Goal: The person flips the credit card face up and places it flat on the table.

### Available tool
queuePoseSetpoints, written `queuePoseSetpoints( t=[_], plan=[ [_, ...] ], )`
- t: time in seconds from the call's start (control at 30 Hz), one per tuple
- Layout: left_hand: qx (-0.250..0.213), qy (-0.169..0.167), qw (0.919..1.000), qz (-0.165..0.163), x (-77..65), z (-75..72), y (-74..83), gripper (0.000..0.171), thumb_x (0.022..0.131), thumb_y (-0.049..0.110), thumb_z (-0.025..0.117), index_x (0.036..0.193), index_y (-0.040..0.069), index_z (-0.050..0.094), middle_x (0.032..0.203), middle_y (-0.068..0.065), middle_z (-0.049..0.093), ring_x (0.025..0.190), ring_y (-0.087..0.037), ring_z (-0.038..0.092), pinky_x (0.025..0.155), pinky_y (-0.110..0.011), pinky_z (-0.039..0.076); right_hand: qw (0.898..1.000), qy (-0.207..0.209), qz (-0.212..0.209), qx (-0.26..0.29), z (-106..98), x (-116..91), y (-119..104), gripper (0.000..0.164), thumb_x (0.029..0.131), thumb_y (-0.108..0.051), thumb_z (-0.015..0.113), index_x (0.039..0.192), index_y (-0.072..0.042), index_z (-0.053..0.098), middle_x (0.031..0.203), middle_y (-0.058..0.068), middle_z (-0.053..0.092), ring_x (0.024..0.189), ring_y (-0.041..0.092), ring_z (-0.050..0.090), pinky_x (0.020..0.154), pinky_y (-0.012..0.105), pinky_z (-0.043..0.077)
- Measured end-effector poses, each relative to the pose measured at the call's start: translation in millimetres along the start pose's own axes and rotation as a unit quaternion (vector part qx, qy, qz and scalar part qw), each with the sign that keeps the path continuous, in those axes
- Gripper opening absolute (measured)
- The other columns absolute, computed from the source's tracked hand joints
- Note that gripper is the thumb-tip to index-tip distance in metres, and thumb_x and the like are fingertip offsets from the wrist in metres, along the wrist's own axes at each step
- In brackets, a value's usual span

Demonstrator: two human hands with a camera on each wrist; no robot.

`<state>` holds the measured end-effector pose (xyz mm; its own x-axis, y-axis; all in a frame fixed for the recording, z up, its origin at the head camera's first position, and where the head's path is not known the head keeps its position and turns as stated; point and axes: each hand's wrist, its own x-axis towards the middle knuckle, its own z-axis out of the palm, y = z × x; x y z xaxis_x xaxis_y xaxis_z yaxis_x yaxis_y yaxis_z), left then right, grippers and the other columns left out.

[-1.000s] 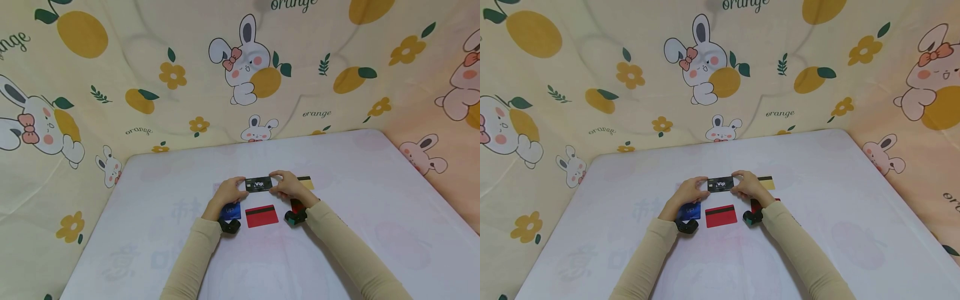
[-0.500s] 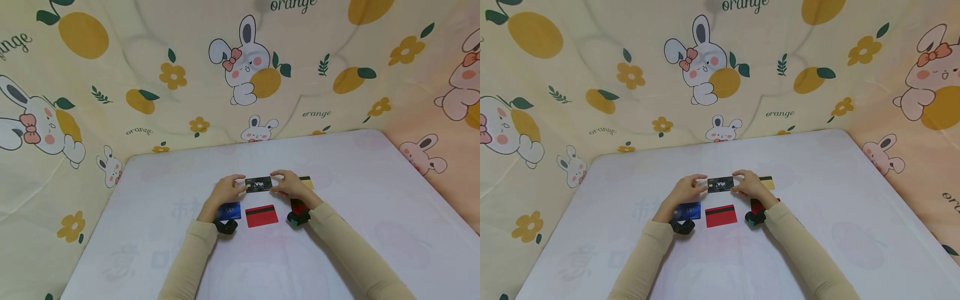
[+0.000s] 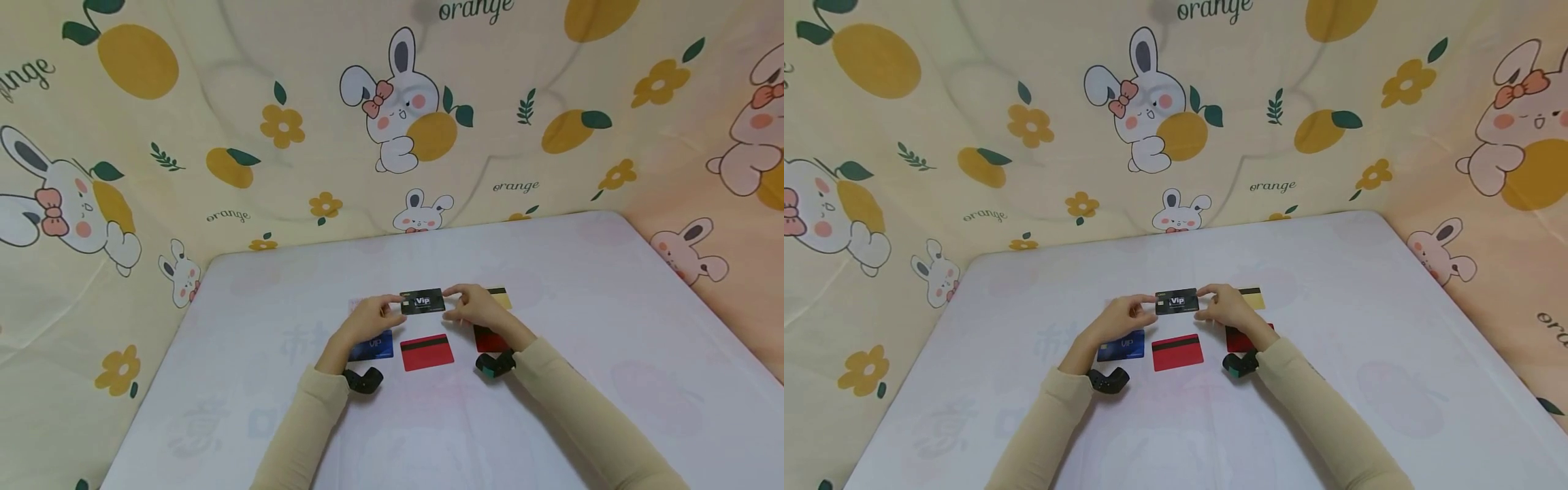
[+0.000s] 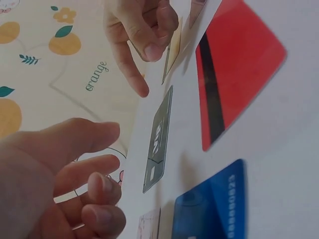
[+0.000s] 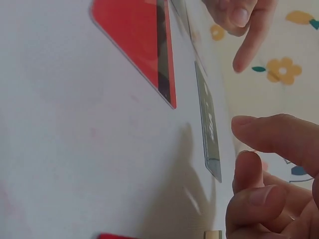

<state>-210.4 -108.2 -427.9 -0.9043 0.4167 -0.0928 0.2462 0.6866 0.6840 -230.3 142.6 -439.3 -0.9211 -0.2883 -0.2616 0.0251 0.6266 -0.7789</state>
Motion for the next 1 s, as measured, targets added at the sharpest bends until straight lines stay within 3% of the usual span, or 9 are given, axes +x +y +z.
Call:
queuePoseSetpoints(
  t=[0.33,0.5,1.0],
  plan=[
    [0.023,-0.004,0.9996,0.013,-11.2,6.4,4.5,0.042,0.089,0.025,0.068,0.127,0.009,0.062,0.073,-0.001,0.053,0.064,-0.010,0.044,0.059,-0.018,0.035,1.000,-0.002,-0.018,-0.005,3,-9,0,0.047,0.085,-0.019,0.073,0.126,-0.003,0.058,0.064,0.005,0.059,0.054,0.015,0.051,0.055,0.025,0.041],
    [0.028,-0.009,0.9992,0.027,-18.3,7.9,6.3,0.041,0.088,0.022,0.069,0.124,0.005,0.063,0.068,0.002,0.048,0.061,-0.008,0.042,0.057,-0.018,0.033,1.000,-0.015,-0.023,-0.012,2,-16,-1,0.047,0.083,-0.019,0.074,0.126,-0.004,0.059,0.062,0.003,0.054,0.053,0.015,0.050,0.054,0.024,0.040],
    [0.052,-0.029,0.9982,0.007,-37.4,15.0,4.9,0.043,0.084,0.030,0.073,0.121,0.009,0.066,0.063,0.006,0.042,0.059,-0.006,0.038,0.057,-0.017,0.029,0.996,-0.057,-0.069,-0.005,8,-35,7,0.040,0.082,-0.012,0.074,0.117,0.003,0.062,0.060,-0.003,0.053,0.051,0.009,0.044,0.050,0.020,0.036]
  ],
)
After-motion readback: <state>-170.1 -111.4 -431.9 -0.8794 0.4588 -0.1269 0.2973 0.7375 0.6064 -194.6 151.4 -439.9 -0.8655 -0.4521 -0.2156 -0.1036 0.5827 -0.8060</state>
